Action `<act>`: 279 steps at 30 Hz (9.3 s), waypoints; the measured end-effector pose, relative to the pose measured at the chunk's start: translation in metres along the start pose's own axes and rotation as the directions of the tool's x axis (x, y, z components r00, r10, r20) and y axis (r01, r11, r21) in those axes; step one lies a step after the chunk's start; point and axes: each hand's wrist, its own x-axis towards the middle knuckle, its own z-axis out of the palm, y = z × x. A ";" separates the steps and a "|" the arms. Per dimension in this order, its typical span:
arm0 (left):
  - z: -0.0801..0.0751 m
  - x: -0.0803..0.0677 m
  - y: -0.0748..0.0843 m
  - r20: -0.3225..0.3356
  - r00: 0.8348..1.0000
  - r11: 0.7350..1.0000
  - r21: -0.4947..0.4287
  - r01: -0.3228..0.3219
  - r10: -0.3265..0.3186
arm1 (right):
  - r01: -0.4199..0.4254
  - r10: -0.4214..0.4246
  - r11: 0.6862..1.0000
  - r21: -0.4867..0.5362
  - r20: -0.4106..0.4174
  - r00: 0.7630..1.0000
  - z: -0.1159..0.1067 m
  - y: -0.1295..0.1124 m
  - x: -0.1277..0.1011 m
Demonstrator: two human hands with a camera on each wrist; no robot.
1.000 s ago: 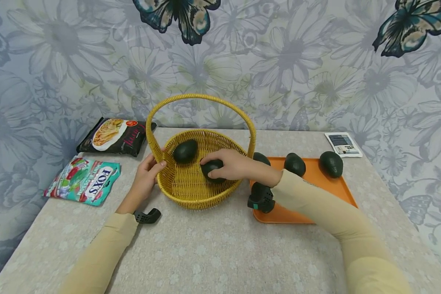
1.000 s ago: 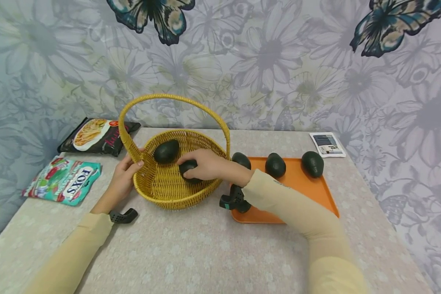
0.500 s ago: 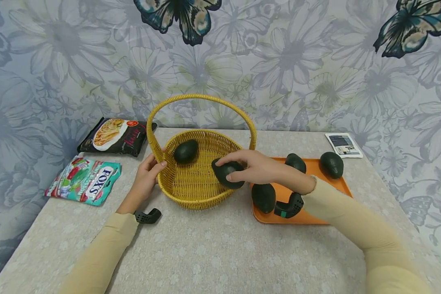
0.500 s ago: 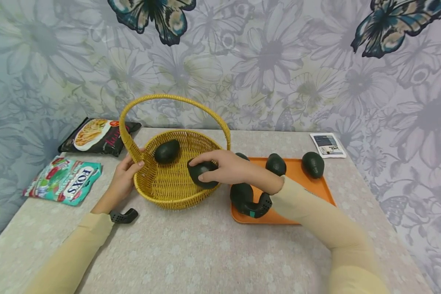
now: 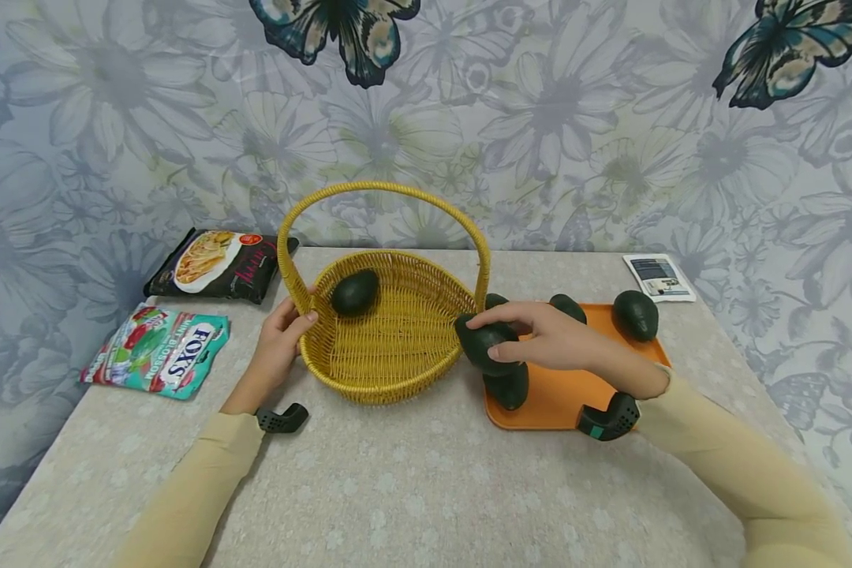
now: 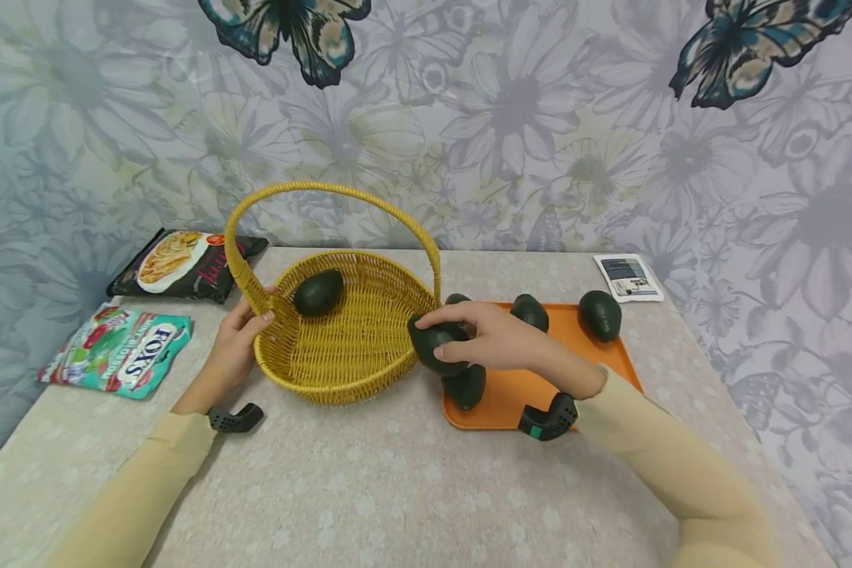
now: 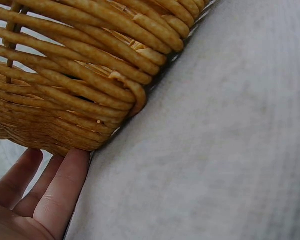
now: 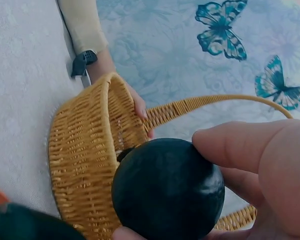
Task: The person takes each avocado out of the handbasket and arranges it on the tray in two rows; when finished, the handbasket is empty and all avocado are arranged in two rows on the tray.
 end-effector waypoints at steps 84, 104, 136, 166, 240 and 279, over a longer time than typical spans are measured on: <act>0.001 -0.002 0.002 -0.010 1.000 1.000 -0.024 -0.015 0.015 | -0.304 0.346 0.931 0.201 -0.229 0.910 0.010 0.109 -0.108; 0.000 -0.002 0.002 -0.011 1.000 1.000 0.012 -0.003 0.003 | -0.309 0.351 0.932 0.190 -0.256 0.901 0.007 0.110 -0.107; 0.002 0.001 0.002 -0.020 0.999 0.998 0.052 0.030 -0.029 | -0.108 0.085 0.993 -0.046 -0.348 0.934 -0.012 0.032 -0.056; 0.004 0.003 0.000 -0.001 0.999 0.999 0.028 0.038 -0.038 | 0.045 -0.045 0.998 -0.054 0.002 0.999 0.050 -0.041 0.115; 0.002 0.000 0.002 -0.007 0.999 0.997 0.051 0.049 -0.049 | -0.079 0.086 0.992 -0.097 0.065 0.994 0.070 -0.049 0.179; 0.002 0.000 0.004 -0.016 0.999 0.998 0.057 0.032 -0.031 | -0.053 0.010 0.956 0.288 0.148 0.989 -0.026 0.009 0.009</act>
